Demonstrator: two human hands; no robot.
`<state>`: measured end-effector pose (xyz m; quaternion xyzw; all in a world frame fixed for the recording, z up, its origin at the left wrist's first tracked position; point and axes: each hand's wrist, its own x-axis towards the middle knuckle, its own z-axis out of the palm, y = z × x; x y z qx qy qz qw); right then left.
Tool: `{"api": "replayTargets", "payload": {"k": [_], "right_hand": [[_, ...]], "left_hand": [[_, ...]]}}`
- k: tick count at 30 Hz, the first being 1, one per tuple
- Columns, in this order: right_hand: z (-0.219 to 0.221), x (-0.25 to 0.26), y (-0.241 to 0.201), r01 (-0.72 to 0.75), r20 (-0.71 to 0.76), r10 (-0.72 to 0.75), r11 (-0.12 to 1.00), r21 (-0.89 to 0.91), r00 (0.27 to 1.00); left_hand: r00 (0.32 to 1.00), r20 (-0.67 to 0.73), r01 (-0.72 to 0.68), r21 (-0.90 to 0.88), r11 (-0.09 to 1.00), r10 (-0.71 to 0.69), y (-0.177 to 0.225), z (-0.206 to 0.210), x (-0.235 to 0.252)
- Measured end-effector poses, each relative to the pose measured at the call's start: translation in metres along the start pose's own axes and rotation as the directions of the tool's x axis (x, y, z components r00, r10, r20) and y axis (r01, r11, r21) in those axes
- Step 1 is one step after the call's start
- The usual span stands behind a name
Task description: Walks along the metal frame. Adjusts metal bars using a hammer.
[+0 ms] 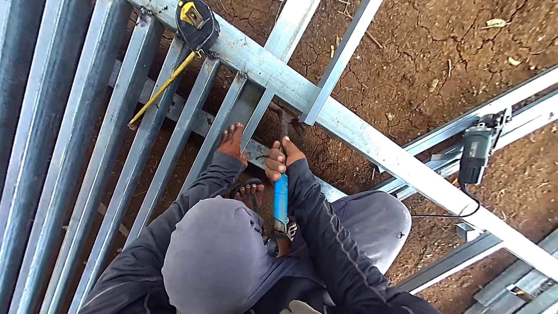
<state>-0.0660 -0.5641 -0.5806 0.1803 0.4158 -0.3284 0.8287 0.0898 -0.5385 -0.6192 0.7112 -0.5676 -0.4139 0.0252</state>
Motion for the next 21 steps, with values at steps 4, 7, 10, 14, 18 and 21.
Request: {"api": "replayTargets", "payload": {"k": [4, 7, 10, 14, 18, 21], "right_hand": [[-0.008, 0.01, 0.004, 0.044, -0.008, -0.043, 0.99, 0.134, 0.999], [-0.002, 0.011, 0.009, 0.005, 0.0, -0.005, 0.994, 0.112, 1.0], [-0.009, 0.01, 0.008, 0.012, 0.019, -0.013, 0.997, 0.075, 1.0], [-0.019, 0.013, 0.02, 0.07, 0.126, -0.074, 0.997, 0.042, 0.989], [-0.009, 0.006, 0.009, 0.032, -0.015, -0.033, 0.999, -0.029, 0.999], [-0.029, 0.018, 0.026, 0.087, 0.128, -0.092, 0.995, 0.046, 0.988]], "left_hand": [[0.982, -0.152, -0.115, -0.016, 0.993, 0.111, -0.038, 0.034, 0.021], [0.98, -0.155, -0.127, 0.006, 0.992, 0.127, -0.043, 0.036, 0.026], [0.979, -0.156, -0.136, -0.001, 0.991, 0.134, -0.044, 0.037, 0.025], [0.976, -0.17, -0.14, 0.006, 0.99, 0.139, -0.046, 0.039, 0.025], [0.973, -0.19, -0.128, 0.011, 0.992, 0.127, -0.046, 0.039, 0.025], [0.97, -0.202, -0.137, 0.022, 0.99, 0.138, -0.046, 0.04, 0.025]]}}
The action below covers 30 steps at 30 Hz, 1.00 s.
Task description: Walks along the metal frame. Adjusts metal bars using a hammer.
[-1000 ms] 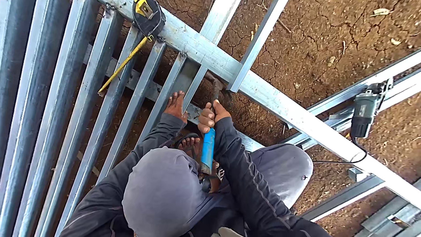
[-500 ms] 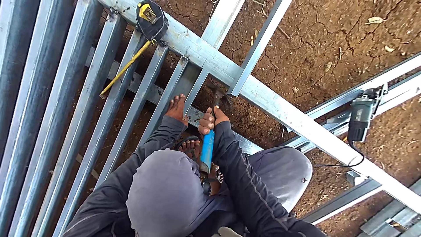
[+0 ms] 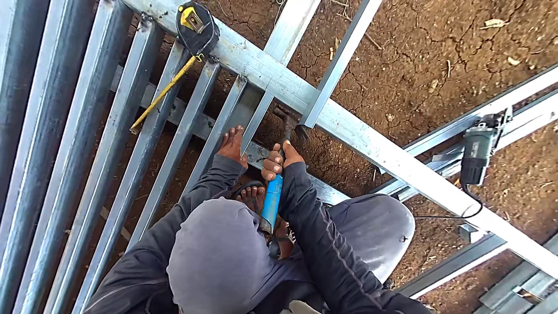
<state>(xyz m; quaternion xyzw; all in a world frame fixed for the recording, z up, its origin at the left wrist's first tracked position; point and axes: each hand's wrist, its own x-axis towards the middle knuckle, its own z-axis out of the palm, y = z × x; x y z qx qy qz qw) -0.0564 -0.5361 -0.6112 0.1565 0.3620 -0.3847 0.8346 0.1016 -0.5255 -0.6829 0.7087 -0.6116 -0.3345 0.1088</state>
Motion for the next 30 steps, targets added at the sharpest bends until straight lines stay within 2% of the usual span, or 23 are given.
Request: {"api": "replayTargets", "payload": {"k": [1, 3, 5, 9, 12, 13, 14, 16, 17, 18, 20, 21, 22, 23, 24, 25, 27, 28, 29, 30], "right_hand": [[0.003, -0.002, 0.001, -0.011, 0.005, 0.011, 1.0, -0.008, 1.0], [0.024, -0.016, -0.008, -0.051, -0.118, 0.04, 0.994, -0.097, 0.992], [0.027, -0.014, -0.019, -0.073, -0.191, 0.051, 0.991, -0.11, 0.98], [0.018, -0.005, -0.013, -0.053, -0.134, 0.04, 0.994, -0.096, 0.99], [0.011, -0.024, -0.019, -0.15, -0.202, 0.09, 0.941, -0.303, 0.975], [0.012, -0.034, -0.022, -0.185, -0.269, 0.062, 0.869, -0.458, 0.961], [0.018, -0.045, -0.025, -0.246, -0.351, 0.01, 0.734, -0.633, 0.936], [0.022, -0.062, -0.026, -0.376, -0.433, -0.127, 0.322, -0.869, 0.892], [0.019, -0.07, -0.024, -0.386, -0.399, -0.182, 0.107, -0.916, 0.899], [0.017, -0.076, -0.023, -0.367, -0.34, -0.227, -0.087, -0.926, 0.912], [0.018, -0.085, -0.014, -0.249, -0.104, -0.368, -0.372, -0.894, 0.924], [0.011, -0.085, -0.008, -0.145, 0.108, -0.456, -0.485, -0.862, 0.883], [0.0, -0.077, -0.007, -0.052, 0.319, -0.516, -0.583, -0.811, 0.795], [-0.007, -0.065, -0.009, -0.007, 0.455, -0.547, -0.644, -0.765, 0.703], [-0.01, -0.053, -0.013, 0.001, 0.531, -0.566, -0.684, -0.73, 0.63], [-0.007, -0.042, -0.019, -0.017, 0.542, -0.579, -0.693, -0.721, 0.609], [0.004, -0.024, -0.031, -0.122, 0.42, -0.6, -0.659, -0.742, 0.681], [0.012, -0.017, -0.038, -0.206, 0.289, -0.593, -0.627, -0.751, 0.751], [0.018, -0.012, -0.044, -0.265, 0.197, -0.58, -0.613, -0.745, 0.79], [0.021, -0.009, -0.048, -0.273, 0.178, -0.571, -0.614, -0.74, 0.801]], "left_hand": [[1.0, -0.003, -0.003, 0.0, 1.0, 0.003, 0.0, 0.0, 0.0], [1.0, -0.015, -0.014, 0.0, 1.0, 0.014, -0.001, 0.0, -0.001], [1.0, -0.008, -0.014, -0.013, 1.0, 0.014, -0.001, -0.002, 0.002], [0.999, -0.031, -0.024, -0.021, 0.999, 0.023, -0.001, -0.001, 0.0], [0.998, -0.052, -0.043, -0.006, 0.999, 0.043, 0.001, -0.001, -0.002], [1.0, -0.013, -0.019, -0.005, 1.0, 0.019, 0.006, -0.008, -0.003], [0.999, 0.044, 0.022, -0.002, 1.0, -0.022, 0.016, -0.019, -0.004], [0.995, 0.083, 0.049, 0.011, 0.999, -0.05, 0.023, -0.027, -0.006], [0.997, 0.072, 0.035, 0.016, 0.999, -0.036, 0.021, -0.025, -0.007], [0.998, 0.055, 0.022, 0.018, 1.0, -0.023, 0.018, -0.022, -0.007], [0.999, 0.034, 0.004, 0.01, 1.0, -0.004, 0.013, -0.017, -0.005], [0.999, 0.037, -0.005, 0.006, 1.0, 0.005, 0.012, -0.015, -0.005], [0.999, 0.035, -0.014, 0.005, 1.0, 0.014, 0.012, -0.015, -0.005], [0.999, 0.044, -0.014, 0.011, 1.0, 0.013, 0.012, -0.015, -0.004], [0.999, 0.049, -0.013, 0.012, 1.0, 0.012, 0.012, -0.015, -0.003], [0.999, 0.041, -0.02, 0.013, 1.0, 0.02, 0.01, -0.014, -0.002], [0.999, 0.027, -0.044, -0.006, 0.999, 0.044, 0.002, -0.007, 0.001], [0.998, 0.011, -0.064, -0.008, 0.998, 0.064, -0.003, -0.003, 0.002], [0.997, 0.002, -0.073, -0.006, 0.997, 0.073, -0.006, 0.0, 0.003], [0.997, -0.004, -0.078, -0.005, 0.997, 0.078, -0.007, 0.0, 0.004]]}}
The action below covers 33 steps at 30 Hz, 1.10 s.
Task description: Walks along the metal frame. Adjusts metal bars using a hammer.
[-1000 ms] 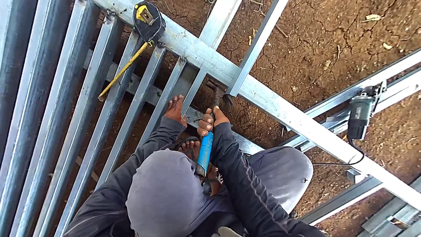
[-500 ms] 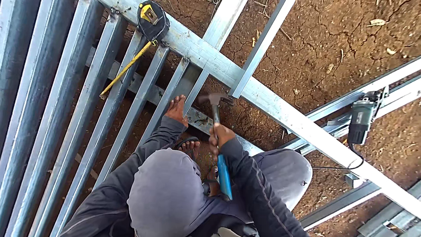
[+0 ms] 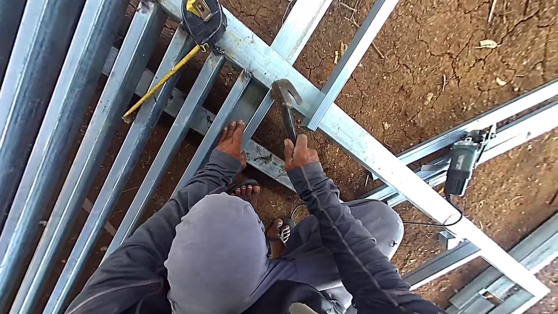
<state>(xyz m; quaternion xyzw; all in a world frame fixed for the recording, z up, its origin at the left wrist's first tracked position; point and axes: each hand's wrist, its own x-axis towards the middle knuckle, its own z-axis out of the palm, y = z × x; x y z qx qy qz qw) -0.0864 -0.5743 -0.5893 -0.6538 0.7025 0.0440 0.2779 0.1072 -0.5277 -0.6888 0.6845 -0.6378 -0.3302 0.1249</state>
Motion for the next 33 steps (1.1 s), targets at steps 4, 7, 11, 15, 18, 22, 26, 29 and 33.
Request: {"api": "replayTargets", "payload": {"k": [4, 7, 11, 15, 18, 22, 26, 29, 33], "right_hand": [[0.012, -0.008, 0.008, 0.175, -0.288, -0.154, 0.983, 0.047, 0.945], [0.016, -0.007, 0.003, 0.181, -0.297, -0.171, 0.984, 0.006, 0.94], [0.002, 0.004, -0.008, 0.021, -0.046, -0.022, 1.0, -0.019, 0.999], [0.022, -0.001, 0.005, 0.212, -0.383, -0.193, 0.977, 0.009, 0.903], [0.011, 0.004, -0.002, 0.073, -0.159, -0.072, 0.997, -0.005, 0.985], [0.016, 0.005, 0.006, 0.146, -0.275, -0.139, 0.989, 0.004, 0.951], [0.013, 0.002, 0.001, 0.065, -0.135, -0.07, 0.997, -0.047, 0.988], [0.004, 0.004, -0.004, 0.05, -0.083, -0.051, 0.999, -0.013, 0.995], [0.011, 0.006, -0.003, 0.042, -0.098, -0.048, 0.997, -0.057, 0.994]], "left_hand": [[1.0, -0.024, -0.015, -0.011, 1.0, 0.015, 0.002, 0.0, -0.002], [0.992, 0.104, 0.068, -0.009, 0.998, -0.066, 0.025, -0.024, -0.005], [0.994, 0.09, 0.062, -0.004, 0.998, -0.062, 0.024, -0.024, -0.006], [0.986, 0.137, 0.101, -0.007, 0.995, -0.099, 0.034, -0.034, -0.005], [0.976, 0.173, 0.135, 0.004, 0.991, -0.133, 0.041, -0.041, -0.005], [0.984, 0.141, 0.117, -0.015, 0.993, -0.113, 0.037, -0.035, -0.005], [0.981, 0.157, 0.117, 0.009, 0.993, -0.117, 0.037, -0.037, -0.006], [0.985, 0.137, 0.109, -0.003, 0.994, -0.108, 0.035, -0.035, -0.006], [0.995, 0.072, 0.067, 0.03, 0.997, -0.069, 0.014, -0.013, -0.001]]}}
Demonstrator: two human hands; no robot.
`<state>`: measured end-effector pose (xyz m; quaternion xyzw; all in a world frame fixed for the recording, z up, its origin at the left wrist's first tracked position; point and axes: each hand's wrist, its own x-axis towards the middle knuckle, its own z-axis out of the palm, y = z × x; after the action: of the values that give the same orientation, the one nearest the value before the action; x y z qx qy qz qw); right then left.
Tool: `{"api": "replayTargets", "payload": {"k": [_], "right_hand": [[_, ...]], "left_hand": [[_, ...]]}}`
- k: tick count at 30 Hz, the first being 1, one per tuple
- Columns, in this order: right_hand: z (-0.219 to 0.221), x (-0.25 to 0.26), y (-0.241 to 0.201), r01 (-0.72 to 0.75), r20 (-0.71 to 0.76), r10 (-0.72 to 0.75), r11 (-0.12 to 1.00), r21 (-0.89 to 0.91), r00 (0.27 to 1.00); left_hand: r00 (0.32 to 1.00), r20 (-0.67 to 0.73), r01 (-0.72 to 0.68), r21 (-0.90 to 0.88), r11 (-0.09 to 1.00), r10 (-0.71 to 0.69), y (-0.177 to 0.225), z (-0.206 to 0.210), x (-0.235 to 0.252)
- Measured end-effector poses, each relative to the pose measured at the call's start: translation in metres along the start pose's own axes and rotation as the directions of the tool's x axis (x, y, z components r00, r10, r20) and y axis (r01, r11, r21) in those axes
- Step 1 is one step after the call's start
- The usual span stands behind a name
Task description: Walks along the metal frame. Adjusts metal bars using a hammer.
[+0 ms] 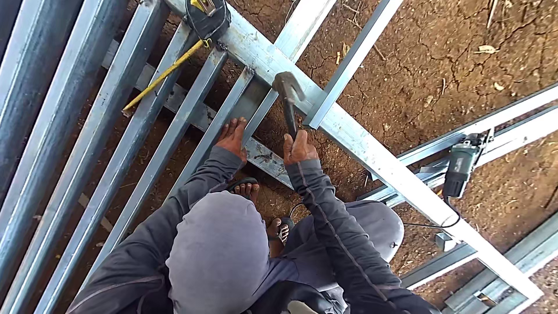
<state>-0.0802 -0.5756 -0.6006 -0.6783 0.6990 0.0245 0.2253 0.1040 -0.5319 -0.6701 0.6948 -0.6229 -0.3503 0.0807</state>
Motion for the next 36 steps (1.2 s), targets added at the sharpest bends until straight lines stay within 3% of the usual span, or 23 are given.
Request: {"api": "replayTargets", "payload": {"k": [2, 6, 7, 9, 11, 13, 14, 15, 17, 18, 19, 23, 28, 32, 36], "right_hand": [[-0.009, 0.004, -0.002, -0.041, 0.106, 0.044, 0.999, -0.025, 0.993], [0.0, -0.025, 0.015, 0.107, -0.104, -0.091, 0.982, 0.157, 0.99], [0.0, -0.04, 0.016, 0.064, -0.042, -0.056, 0.97, 0.234, 0.998], [-0.003, -0.067, 0.02, -0.142, 0.233, 0.043, 0.893, 0.428, 0.971], [-0.012, -0.079, 0.021, -0.457, 0.542, 0.091, 0.663, 0.593, 0.835], [-0.022, -0.079, 0.014, -0.724, 0.736, 0.103, 0.313, 0.615, 0.669], [-0.024, -0.076, 0.01, -0.788, 0.785, 0.087, 0.133, 0.601, 0.613], [-0.023, -0.073, 0.008, -0.806, 0.807, 0.045, -0.043, 0.591, 0.589], [-0.012, -0.069, 0.007, -0.717, 0.769, -0.073, -0.425, 0.552, 0.635], [-0.006, -0.066, 0.004, -0.646, 0.729, -0.12, -0.575, 0.502, 0.674], [-0.004, -0.062, 0.0, -0.591, 0.7, -0.139, -0.662, 0.461, 0.701], [-0.01, -0.029, -0.024, -0.524, 0.753, -0.058, -0.754, 0.397, 0.655], [-0.008, -0.013, -0.028, -0.642, 0.736, -0.175, -0.643, 0.418, 0.654], [-0.012, -0.017, -0.035, -0.568, 0.726, -0.107, -0.703, 0.428, 0.68], [-0.011, -0.017, -0.031, -0.623, 0.72, -0.161, -0.646, 0.44, 0.675]], "left_hand": [[0.999, -0.045, -0.03, 0.002, 1.0, 0.03, -0.011, 0.012, 0.003], [0.998, -0.046, -0.041, -0.004, 0.999, 0.04, -0.012, 0.011, 0.004], [0.998, -0.048, -0.043, 0.0, 0.999, 0.043, -0.012, 0.011, 0.003], [0.997, -0.053, -0.051, 0.026, 0.998, 0.053, -0.012, 0.012, 0.003], [0.992, -0.097, -0.081, 0.045, 0.996, 0.085, -0.014, 0.014, 0.002], [0.988, -0.118, -0.095, 0.042, 0.995, 0.099, -0.015, 0.015, 0.002], [0.988, -0.118, -0.097, 0.029, 0.995, 0.1, -0.015, 0.015, 0.002], [0.988, -0.12, -0.096, 0.02, 0.995, 0.098, -0.013, 0.014, 0.002], [0.998, -0.053, -0.045, 0.017, 0.999, 0.046, 0.004, -0.002, -0.004], [1.0, 0.026, 0.007, 0.017, 1.0, -0.008, 0.02, -0.017, -0.009], [1.0, 0.02, 0.018, 0.01, 1.0, -0.018, 0.025, -0.02, -0.012], [0.996, -0.078, -0.048, 0.013, 0.999, 0.049, 0.009, -0.003, -0.009], [0.993, -0.096, -0.074, 0.021, 0.997, 0.076, 0.002, 0.003, -0.007], [0.992, -0.101, -0.077, 0.008, 0.997, 0.077, 0.0, 0.005, -0.006], [0.997, -0.067, -0.036, 0.014, 0.999, 0.037, 0.013, -0.004, -0.008]]}}
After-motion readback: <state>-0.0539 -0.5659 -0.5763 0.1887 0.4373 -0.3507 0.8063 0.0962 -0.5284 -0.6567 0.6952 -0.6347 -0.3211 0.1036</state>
